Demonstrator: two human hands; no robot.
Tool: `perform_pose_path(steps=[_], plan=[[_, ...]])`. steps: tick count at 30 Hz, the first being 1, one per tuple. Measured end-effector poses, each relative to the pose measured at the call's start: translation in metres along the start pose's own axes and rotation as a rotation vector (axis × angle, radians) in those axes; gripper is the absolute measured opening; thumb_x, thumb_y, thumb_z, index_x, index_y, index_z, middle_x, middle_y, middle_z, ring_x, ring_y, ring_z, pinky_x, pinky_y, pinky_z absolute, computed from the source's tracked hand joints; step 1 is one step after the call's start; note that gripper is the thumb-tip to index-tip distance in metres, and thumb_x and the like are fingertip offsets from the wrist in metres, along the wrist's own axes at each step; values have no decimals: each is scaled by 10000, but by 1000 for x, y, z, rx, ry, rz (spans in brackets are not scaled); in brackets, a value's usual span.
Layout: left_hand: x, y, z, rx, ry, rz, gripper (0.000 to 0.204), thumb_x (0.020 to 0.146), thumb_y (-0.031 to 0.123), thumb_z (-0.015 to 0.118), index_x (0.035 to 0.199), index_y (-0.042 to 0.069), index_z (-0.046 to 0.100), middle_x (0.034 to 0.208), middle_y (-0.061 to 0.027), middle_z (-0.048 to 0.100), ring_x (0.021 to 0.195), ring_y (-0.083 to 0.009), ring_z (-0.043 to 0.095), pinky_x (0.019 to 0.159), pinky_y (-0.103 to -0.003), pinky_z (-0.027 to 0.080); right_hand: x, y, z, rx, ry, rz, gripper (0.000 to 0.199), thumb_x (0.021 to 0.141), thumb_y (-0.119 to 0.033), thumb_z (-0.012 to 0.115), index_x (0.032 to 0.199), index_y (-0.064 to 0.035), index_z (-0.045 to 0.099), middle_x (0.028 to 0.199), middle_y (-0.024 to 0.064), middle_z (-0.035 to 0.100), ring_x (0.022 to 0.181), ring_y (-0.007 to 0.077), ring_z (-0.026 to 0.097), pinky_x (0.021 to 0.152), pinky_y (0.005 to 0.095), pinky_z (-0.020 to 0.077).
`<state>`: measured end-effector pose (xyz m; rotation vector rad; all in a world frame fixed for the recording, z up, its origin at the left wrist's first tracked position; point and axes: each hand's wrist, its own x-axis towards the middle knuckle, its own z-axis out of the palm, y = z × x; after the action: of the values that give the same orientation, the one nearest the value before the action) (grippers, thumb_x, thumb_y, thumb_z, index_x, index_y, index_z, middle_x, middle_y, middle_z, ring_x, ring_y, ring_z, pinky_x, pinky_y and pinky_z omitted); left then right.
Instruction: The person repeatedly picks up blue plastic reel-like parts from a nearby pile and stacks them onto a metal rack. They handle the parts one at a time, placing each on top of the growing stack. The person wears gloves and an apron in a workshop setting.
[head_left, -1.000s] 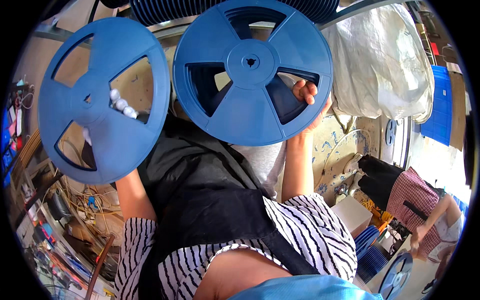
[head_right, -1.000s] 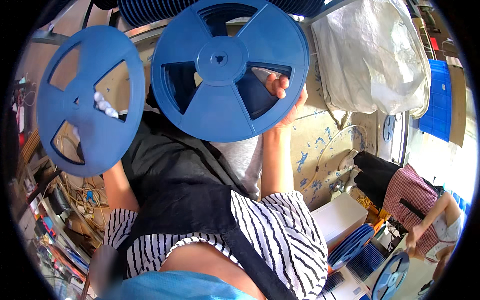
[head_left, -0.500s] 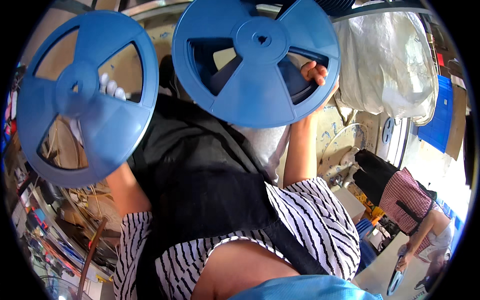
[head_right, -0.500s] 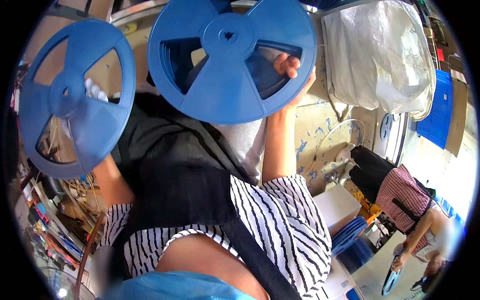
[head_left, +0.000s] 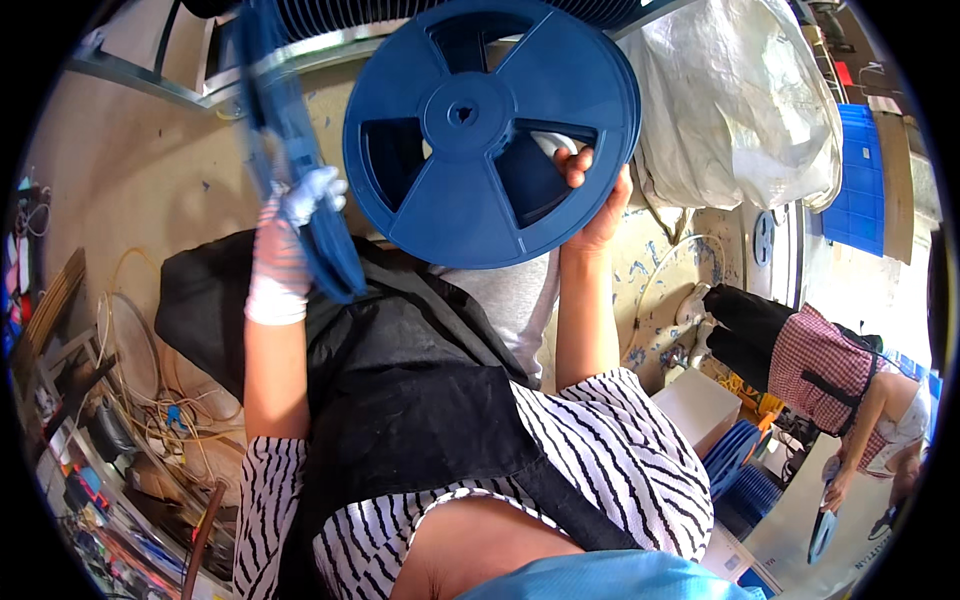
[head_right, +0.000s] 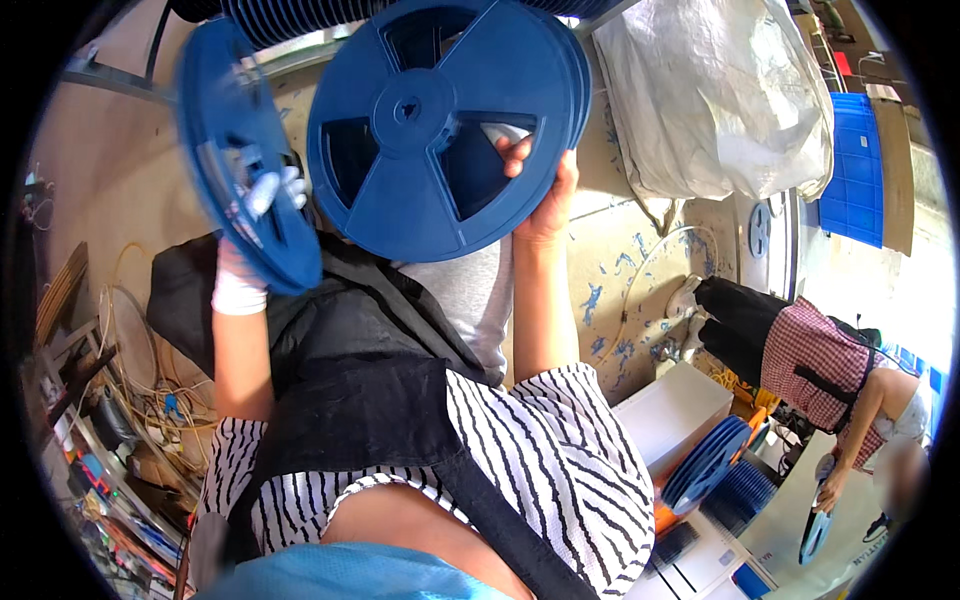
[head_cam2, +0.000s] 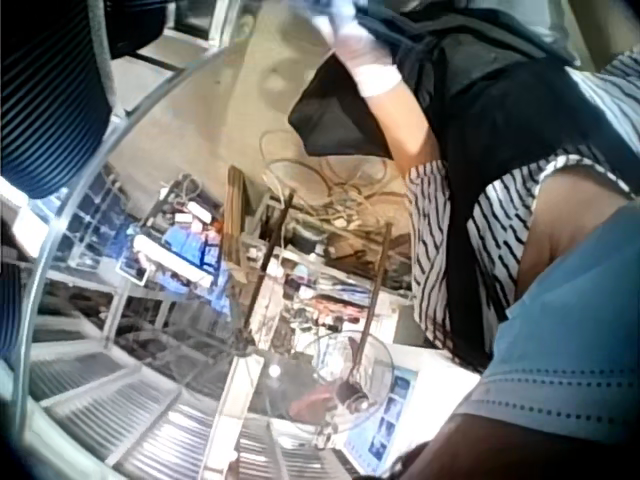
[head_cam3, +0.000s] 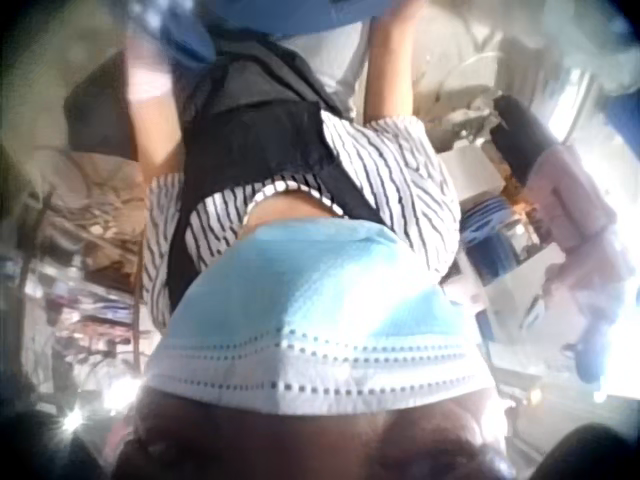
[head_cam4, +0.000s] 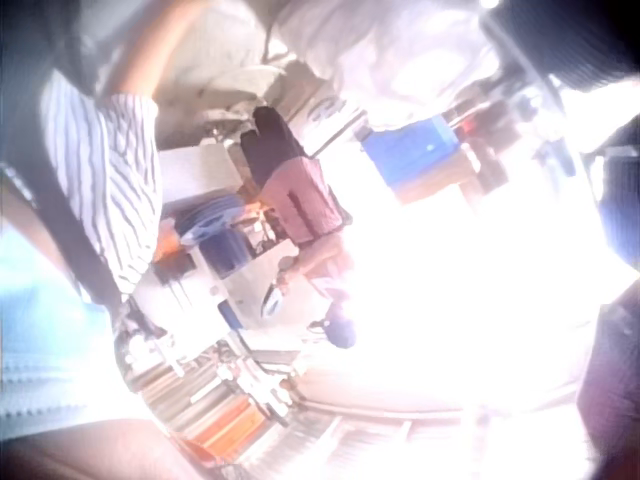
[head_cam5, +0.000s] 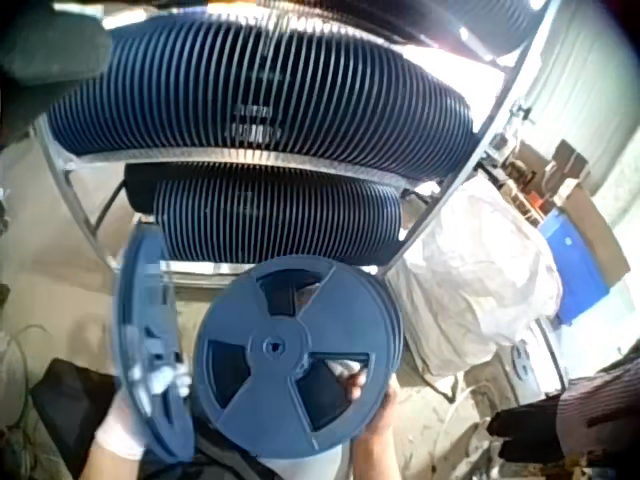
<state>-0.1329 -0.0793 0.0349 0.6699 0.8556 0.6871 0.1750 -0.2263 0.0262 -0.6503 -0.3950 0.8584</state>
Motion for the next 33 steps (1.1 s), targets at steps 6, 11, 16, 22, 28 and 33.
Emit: perform_pose_path(steps=[6, 11, 16, 22, 28, 33], plan=[[46, -57, 81, 339, -55, 39, 944, 796, 212, 740, 1501, 58, 131, 1413, -164, 414, 1303, -243, 394, 1073, -328, 316, -5, 13, 39, -252, -9, 12, 719, 811, -237, 683, 1400, -51, 315, 1186, 167, 565, 1032, 255, 618, 908, 392, 527], [93, -80, 90, 754, 19, -100, 1023, 742, 237, 787, 1506, 78, 126, 1414, -203, 414, 1266, -293, 449, 1060, -333, 348, -5, 28, 27, -492, -89, -73, 836, 820, -199, 697, 1473, -15, 209, 1369, 123, 461, 1212, 180, 481, 1001, 292, 386], [86, -89, 67, 346, -121, 14, 931, 745, 92, 742, 1495, 109, 190, 1334, -162, 492, 1165, -269, 518, 976, -357, 435, -2, 26, 36, -363, -83, -5, 860, 813, -204, 718, 1481, -56, 196, 1142, 142, 609, 1010, 218, 610, 902, 344, 479], [46, -23, 24, 57, -334, 42, 436, 814, 56, 661, 1234, 48, 544, 1032, -78, 637, 1013, -172, 613, 872, -313, 523, -3, 18, 44, -281, -12, 84, 685, 813, -167, 675, 1385, -42, 320, 1014, 241, 642, 865, 326, 672, 822, 434, 552], [9, 10, -17, -500, -489, -32, 807, 676, 309, 787, 1326, -10, 433, 1164, -153, 549, 1136, -321, 531, 1049, -461, 405, -2, 7, 32, -224, 5, 59, 566, 835, -196, 663, 1297, 5, 405, 1025, 234, 642, 874, 249, 680, 869, 360, 540], [18, 0, -27, -704, -696, 111, 755, 667, 371, 763, 1276, 29, 477, 1138, -128, 540, 1134, -294, 525, 1091, -417, 346, -1, 7, 30, -230, -57, 54, 538, 847, -164, 636, 1295, 25, 404, 1012, 223, 647, 893, 257, 683, 921, 377, 515]])
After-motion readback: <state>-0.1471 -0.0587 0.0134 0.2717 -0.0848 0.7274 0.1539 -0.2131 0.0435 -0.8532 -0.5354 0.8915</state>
